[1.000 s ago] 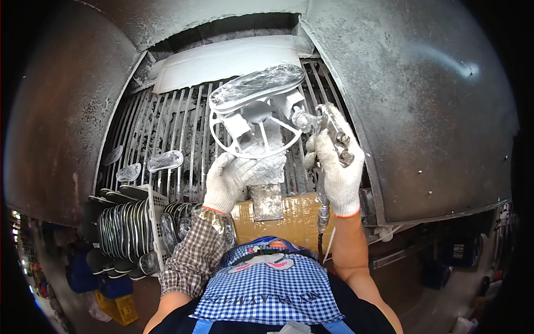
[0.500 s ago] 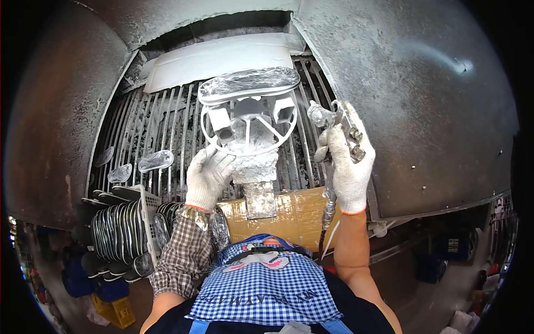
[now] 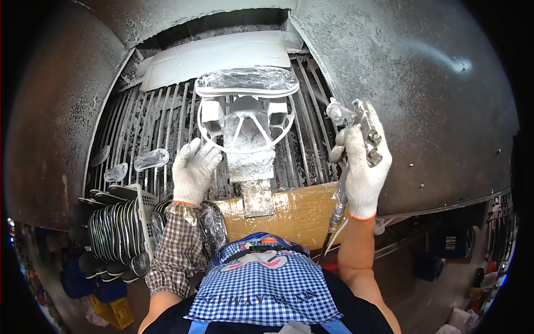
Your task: The person spray paints white plastic objects using a spray gun. They repeatedly pick up an object from a metal grate, rotate it to coat all sides, and place it back down. The process is repeated for multiple objects in a workshop setting.
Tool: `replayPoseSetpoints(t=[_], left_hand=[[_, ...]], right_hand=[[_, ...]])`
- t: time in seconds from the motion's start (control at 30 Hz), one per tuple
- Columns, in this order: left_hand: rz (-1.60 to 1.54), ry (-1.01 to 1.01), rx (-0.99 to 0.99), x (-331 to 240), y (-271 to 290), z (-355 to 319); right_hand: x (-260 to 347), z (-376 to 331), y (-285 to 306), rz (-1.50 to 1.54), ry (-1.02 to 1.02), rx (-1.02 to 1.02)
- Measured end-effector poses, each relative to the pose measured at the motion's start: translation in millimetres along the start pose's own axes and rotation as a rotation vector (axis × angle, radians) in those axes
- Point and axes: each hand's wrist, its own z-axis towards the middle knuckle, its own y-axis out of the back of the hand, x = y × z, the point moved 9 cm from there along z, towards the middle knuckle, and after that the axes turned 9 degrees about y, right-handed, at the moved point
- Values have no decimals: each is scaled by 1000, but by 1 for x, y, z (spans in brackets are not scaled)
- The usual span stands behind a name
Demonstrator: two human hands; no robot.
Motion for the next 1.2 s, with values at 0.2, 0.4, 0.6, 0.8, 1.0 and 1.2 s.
replayPoseSetpoints(t=[0.2, 0.4, 0.6, 0.8, 1.0, 1.2], left_hand=[[31, -52, -13, 13, -8, -4], [-34, 89, 23, 63, -37, -6], [-112, 140, -30, 60, -31, -6], [-72, 82, -14, 43, -14, -4], [-17, 6, -95, 17, -2, -5], [-7, -62, -93, -4, 3, -1]], right_hand=[[11, -23, -17, 0, -103, 150], [8, -14, -9, 58, -91, 88], [17, -12, 4, 21, -28, -1], [15, -21, 8, 95, -98, 54], [14, -25, 9, 104, -140, 62], [10, -27, 8, 96, -143, 102]])
